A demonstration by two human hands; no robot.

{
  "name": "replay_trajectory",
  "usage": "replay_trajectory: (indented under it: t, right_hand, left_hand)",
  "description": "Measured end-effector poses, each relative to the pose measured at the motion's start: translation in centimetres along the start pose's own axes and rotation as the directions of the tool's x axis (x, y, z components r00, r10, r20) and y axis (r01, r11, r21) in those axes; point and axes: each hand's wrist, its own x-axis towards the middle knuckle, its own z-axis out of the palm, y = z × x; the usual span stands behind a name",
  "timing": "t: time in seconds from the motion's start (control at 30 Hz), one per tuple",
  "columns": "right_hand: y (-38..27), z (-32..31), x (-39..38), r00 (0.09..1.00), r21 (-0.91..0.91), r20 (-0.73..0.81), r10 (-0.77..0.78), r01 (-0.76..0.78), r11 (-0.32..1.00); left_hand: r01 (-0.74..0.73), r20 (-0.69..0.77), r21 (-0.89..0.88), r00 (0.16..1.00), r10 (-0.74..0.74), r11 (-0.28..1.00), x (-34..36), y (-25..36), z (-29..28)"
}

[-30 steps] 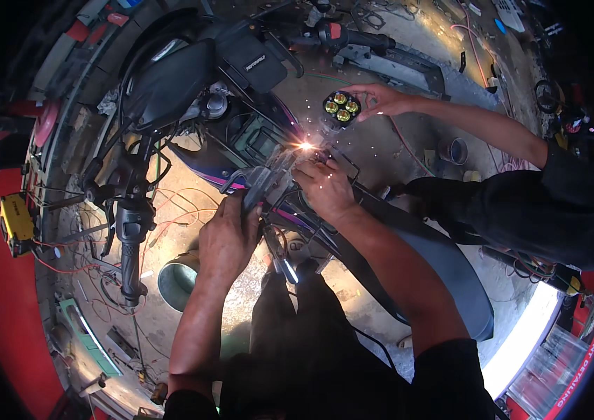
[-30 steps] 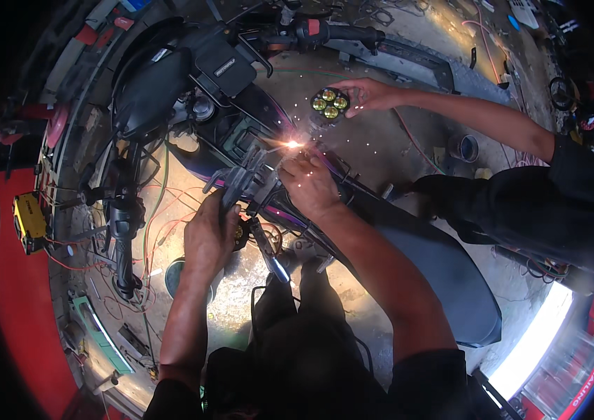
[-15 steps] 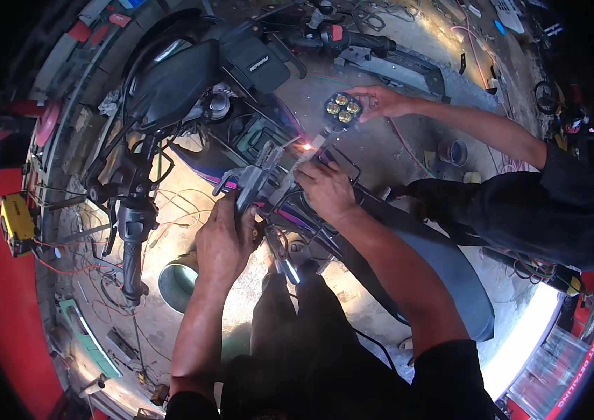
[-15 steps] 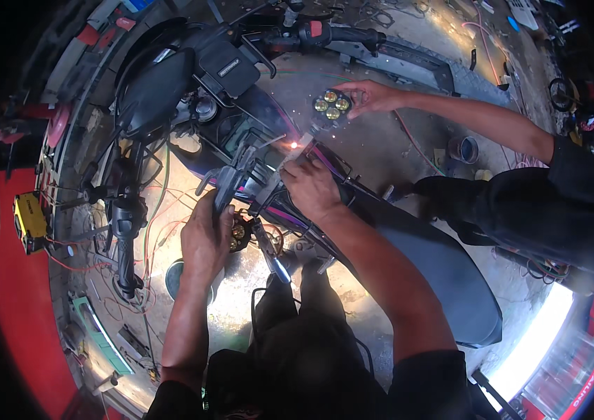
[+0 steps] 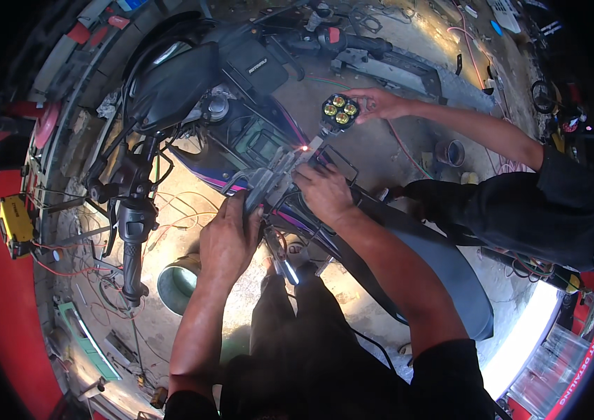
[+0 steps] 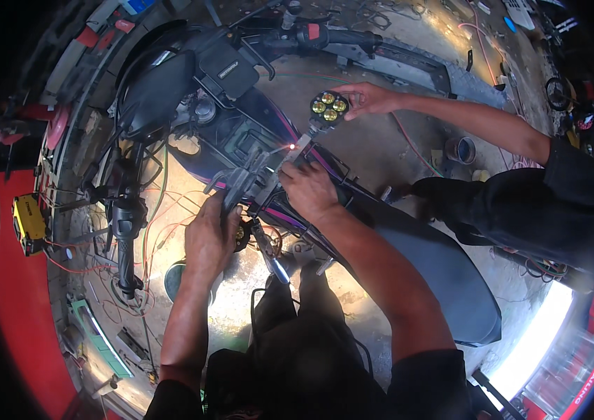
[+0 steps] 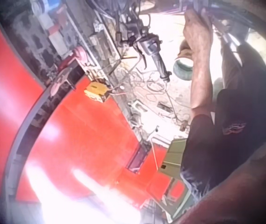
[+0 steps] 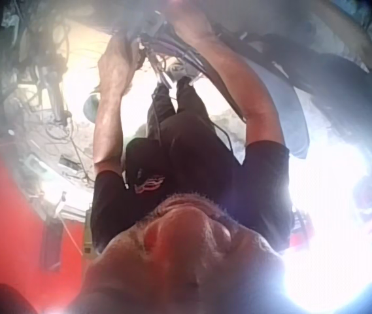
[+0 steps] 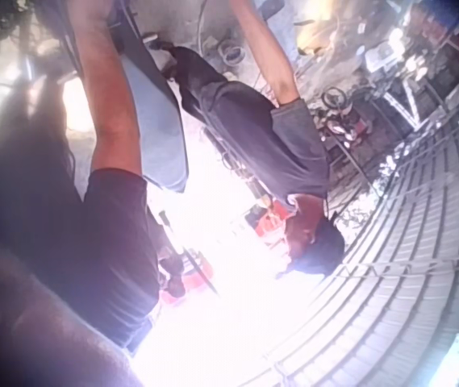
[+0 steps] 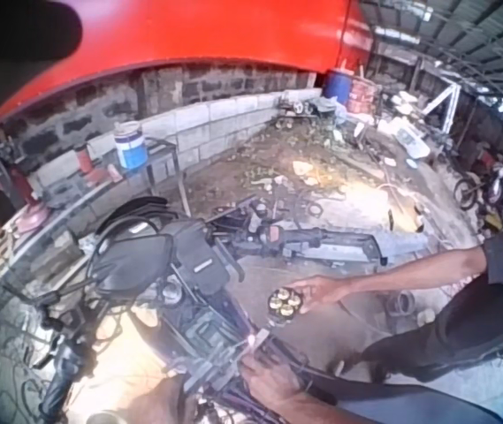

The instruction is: The person is welding a custom metal bracket onto a motorcycle to mount additional lights.

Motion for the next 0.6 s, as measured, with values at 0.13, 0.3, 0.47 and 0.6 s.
replay_trajectory:
  t: [0.13,0.3,0.47,0.6]
  right_hand:
    - [-0.4,0.0,0.1,1.0,0.01,0.014,0.013,-0.013,1.0]
    - [-0.2,0.7,-0.2,0.998,0.075,-0.048,0.044,-0.04,0.996]
    - [0.5,0.8,0.0,0.995,0.101,-0.091,0.039,-0.03,0.994]
    - [0.9,0.7,0.0,0.991,0.152,-0.132,0.026,-0.005,0.988]
  left_hand:
    - [0.008,-0.011,0.03,1.0,-0.008,1.0,-0.2,-0.3,-0.1]
    - [0.116,-0.039,-0.002,0.992,-0.116,0.993,-2.3,-1.1,-1.7]
    - [0.171,-0.031,0.0,0.985,-0.171,0.985,-6.5,-2.4,-3.7]
    - [0.18,-0.009,0.042,0.984,-0.18,0.983,-8.0,-2.8,-3.8]
